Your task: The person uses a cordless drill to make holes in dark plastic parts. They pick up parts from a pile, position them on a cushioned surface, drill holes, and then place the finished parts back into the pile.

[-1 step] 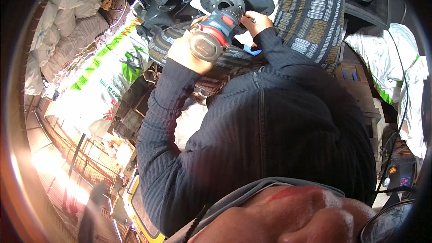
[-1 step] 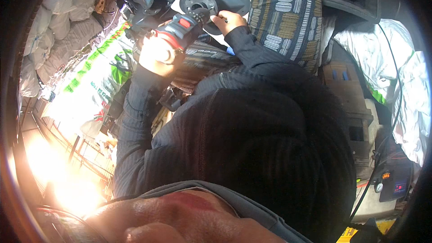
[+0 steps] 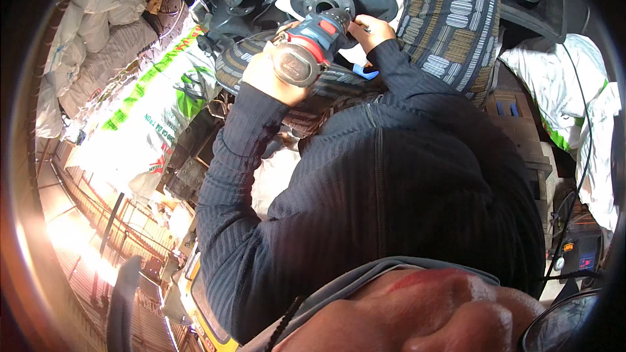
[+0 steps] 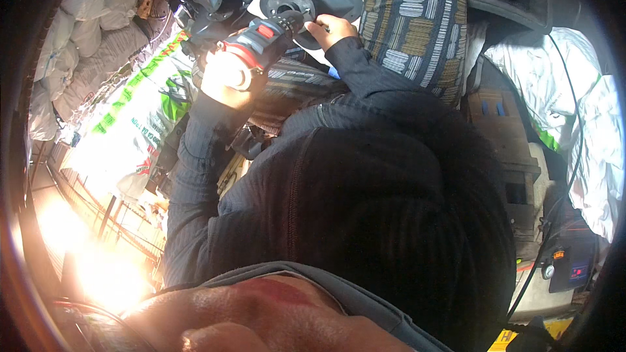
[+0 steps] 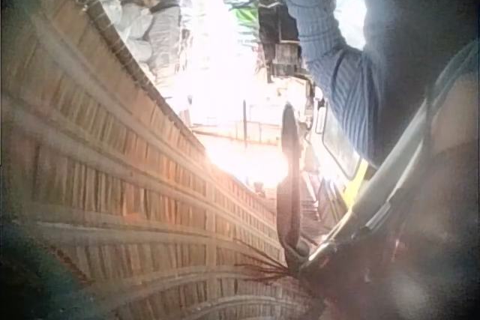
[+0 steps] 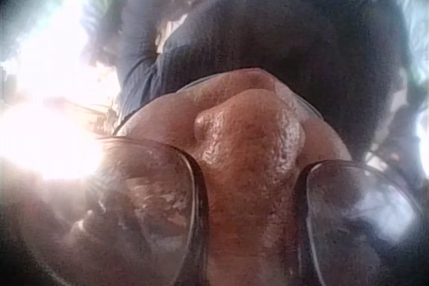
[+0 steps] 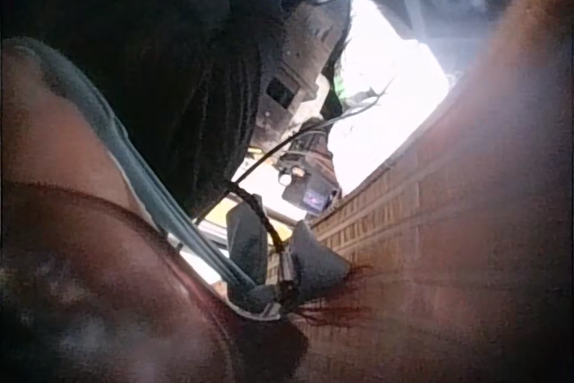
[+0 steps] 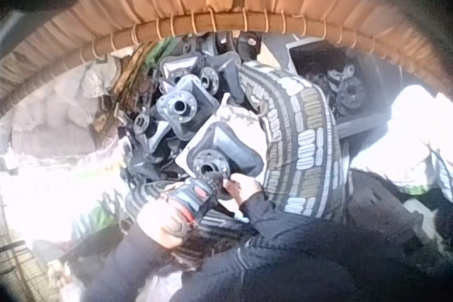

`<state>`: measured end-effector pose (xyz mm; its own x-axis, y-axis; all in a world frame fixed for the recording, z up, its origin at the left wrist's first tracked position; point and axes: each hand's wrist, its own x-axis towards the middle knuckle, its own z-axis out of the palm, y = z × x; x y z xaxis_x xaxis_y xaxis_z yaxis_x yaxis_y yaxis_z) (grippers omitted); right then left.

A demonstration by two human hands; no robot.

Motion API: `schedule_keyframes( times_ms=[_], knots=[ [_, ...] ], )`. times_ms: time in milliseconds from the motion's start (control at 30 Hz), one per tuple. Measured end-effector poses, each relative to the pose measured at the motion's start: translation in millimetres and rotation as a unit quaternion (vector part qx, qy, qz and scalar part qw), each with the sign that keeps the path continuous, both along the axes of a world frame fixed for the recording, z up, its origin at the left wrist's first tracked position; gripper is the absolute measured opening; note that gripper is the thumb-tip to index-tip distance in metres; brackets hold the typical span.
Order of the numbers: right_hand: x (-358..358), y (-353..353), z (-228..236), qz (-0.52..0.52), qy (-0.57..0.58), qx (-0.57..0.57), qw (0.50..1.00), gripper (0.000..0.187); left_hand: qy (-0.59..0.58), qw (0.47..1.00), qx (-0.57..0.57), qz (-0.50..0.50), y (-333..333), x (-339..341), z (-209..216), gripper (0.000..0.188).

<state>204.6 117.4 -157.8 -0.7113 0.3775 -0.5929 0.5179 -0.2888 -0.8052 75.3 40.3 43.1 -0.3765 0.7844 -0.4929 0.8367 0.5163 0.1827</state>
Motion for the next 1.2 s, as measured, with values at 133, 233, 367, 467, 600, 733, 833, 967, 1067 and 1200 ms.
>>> schedule_keyframes(
  times_ms=[133, 233, 367, 467, 600, 733, 833, 967, 1067, 1200],
  knots=[
    [-7, 5, 1, -0.006, 0.002, 0.013, 1.000, 0.038, -0.008, 1.000, 0.011, 0.002, 0, -6, -10, 0.035],
    [-8, 8, 0, 0.011, -0.009, 0.006, 1.000, 0.031, -0.009, 0.999, 0.037, -0.038, 1, -8, -16, 0.030],
    [-8, 8, -3, 0.016, 0.003, 0.024, 1.000, 0.029, -0.024, 0.999, -0.035, 0.010, 4, -11, -28, 0.028],
    [-13, 10, -5, 0.041, -0.008, 0.068, 0.997, 0.035, -0.073, 0.993, -0.006, 0.095, 0, -6, -26, 0.035],
    [-9, 17, 3, -0.126, 0.059, -0.083, 0.987, 0.032, -0.150, 0.960, 0.096, 0.215, -19, 9, 3, 0.039],
    [18, 34, 14, -0.153, 0.119, -0.515, 0.835, 0.040, -0.161, 0.959, 0.162, 0.169, -44, 25, 35, 0.036],
    [18, 33, 21, -0.128, 0.196, -0.627, 0.743, 0.043, -0.132, 0.966, 0.220, 0.032, -58, 38, 41, 0.034],
    [12, 27, 28, -0.085, 0.237, -0.668, 0.700, 0.046, -0.144, 0.969, 0.157, 0.126, -79, 55, 32, 0.039],
    [12, 25, 31, -0.055, 0.234, -0.660, 0.712, 0.048, -0.143, 0.962, 0.164, 0.165, -93, 59, 24, 0.043],
    [12, 23, 30, -0.040, 0.216, -0.650, 0.727, 0.050, -0.090, 0.972, 0.180, 0.117, -102, 59, 15, 0.039]
  ],
)
